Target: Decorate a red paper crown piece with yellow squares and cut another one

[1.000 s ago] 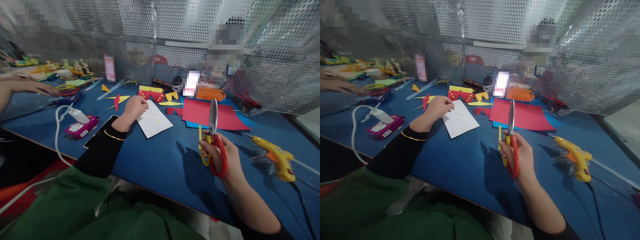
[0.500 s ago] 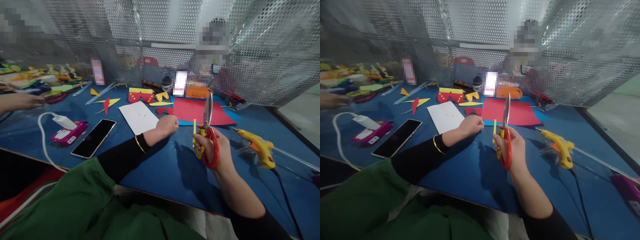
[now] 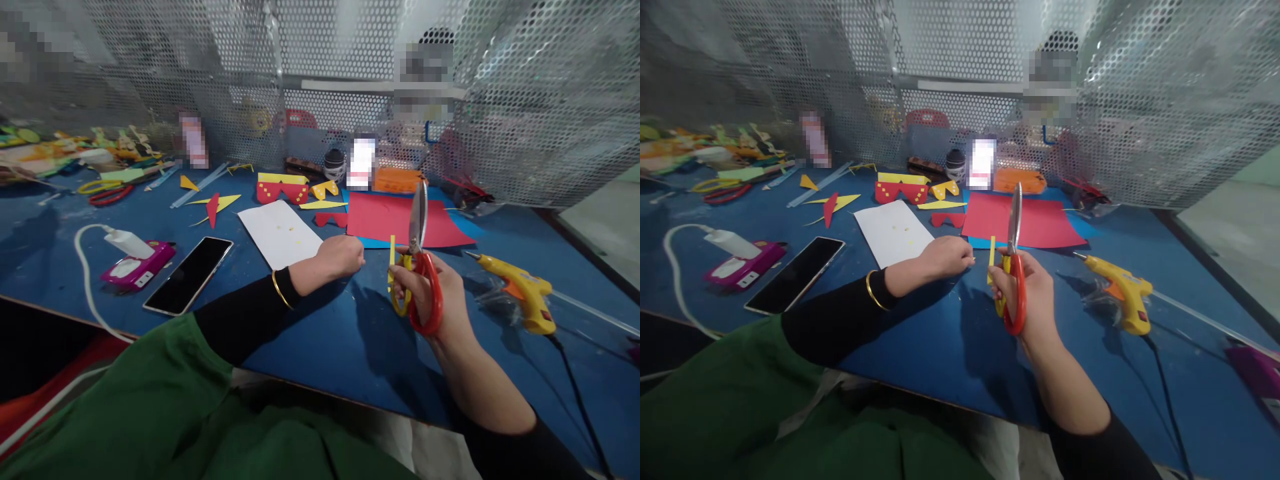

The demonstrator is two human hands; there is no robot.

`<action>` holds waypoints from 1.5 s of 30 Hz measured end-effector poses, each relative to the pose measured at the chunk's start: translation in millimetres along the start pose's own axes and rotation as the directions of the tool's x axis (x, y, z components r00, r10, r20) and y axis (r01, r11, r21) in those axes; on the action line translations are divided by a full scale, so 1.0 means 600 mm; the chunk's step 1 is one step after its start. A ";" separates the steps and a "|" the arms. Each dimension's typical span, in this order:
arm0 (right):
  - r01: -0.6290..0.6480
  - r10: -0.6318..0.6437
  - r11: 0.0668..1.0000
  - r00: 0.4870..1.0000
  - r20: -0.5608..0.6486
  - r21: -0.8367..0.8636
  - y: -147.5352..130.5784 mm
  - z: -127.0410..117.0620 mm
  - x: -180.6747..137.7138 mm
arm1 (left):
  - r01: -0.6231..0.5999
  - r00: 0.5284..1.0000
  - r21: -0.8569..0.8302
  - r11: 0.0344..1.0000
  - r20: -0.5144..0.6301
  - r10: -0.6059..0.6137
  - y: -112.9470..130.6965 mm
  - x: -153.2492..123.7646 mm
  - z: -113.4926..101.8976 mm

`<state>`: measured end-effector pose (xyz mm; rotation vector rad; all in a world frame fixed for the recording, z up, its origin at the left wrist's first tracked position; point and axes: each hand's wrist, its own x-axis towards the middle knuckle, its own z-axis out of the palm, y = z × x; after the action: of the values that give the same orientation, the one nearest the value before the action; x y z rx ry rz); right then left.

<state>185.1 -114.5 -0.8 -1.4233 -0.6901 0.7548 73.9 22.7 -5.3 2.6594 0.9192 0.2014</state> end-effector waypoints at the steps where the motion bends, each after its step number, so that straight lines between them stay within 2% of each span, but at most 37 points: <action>1: 0.000 0.000 1.000 1.000 0.005 0.005 0.001 0.000 0.001 | -0.028 1.000 0.003 1.000 0.011 0.028 0.002 0.001 0.002; 4: 0.005 -0.005 1.000 1.000 0.007 0.003 0.003 -0.001 0.002 | -0.109 0.994 0.000 0.994 0.031 0.109 0.003 0.002 -0.005; 6: 0.004 -0.004 1.000 1.000 0.001 -0.009 0.002 -0.001 0.001 | -0.116 0.992 0.003 0.993 0.038 0.116 -0.003 -0.008 -0.021; 10: -0.007 0.007 1.000 1.000 -0.001 -0.013 -0.004 0.000 -0.005 | -0.007 0.999 0.064 0.998 -0.041 0.010 -0.032 -0.064 -0.068; 13: -0.008 0.008 0.999 1.000 0.003 -0.033 -0.010 0.002 -0.010 | 0.167 0.979 0.211 0.963 -0.150 -0.137 -0.061 -0.130 -0.093; 16: -0.008 0.009 0.999 1.000 0.028 -0.040 -0.011 0.004 -0.013 | 0.239 0.970 0.306 0.922 -0.113 -0.214 -0.085 -0.189 -0.092; 19: -0.022 0.024 0.999 0.999 0.045 -0.049 -0.006 0.006 -0.015 | 0.259 0.965 0.316 0.913 -0.054 -0.255 -0.103 -0.222 -0.074; 23: -0.034 0.038 0.997 0.997 0.061 -0.070 0.003 0.010 -0.017 | 0.217 0.976 0.383 0.898 -0.092 -0.196 -0.119 -0.229 -0.055; 27: -0.052 0.057 0.997 0.996 0.070 -0.062 0.005 0.010 -0.018 | 0.145 0.989 0.476 0.867 -0.063 -0.131 -0.122 -0.222 -0.056; 34: -0.058 0.060 0.998 0.996 0.060 -0.031 0.001 0.010 -0.015 | 0.142 0.990 0.465 0.874 -0.072 -0.122 -0.112 -0.221 -0.062; 39: -0.057 0.058 0.998 0.995 0.081 -0.017 0.002 0.011 -0.015 | 0.136 0.991 0.523 0.841 -0.079 -0.111 -0.106 -0.217 -0.056; 45: -0.060 0.063 0.997 0.994 0.092 -0.039 0.005 0.009 -0.016 | 0.081 0.996 0.533 0.842 -0.077 -0.047 -0.101 -0.215 -0.055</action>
<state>175.3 -118.9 -3.6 -1.4548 -0.7379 0.8652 -69.4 -4.1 1.2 3.1358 1.2344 0.0024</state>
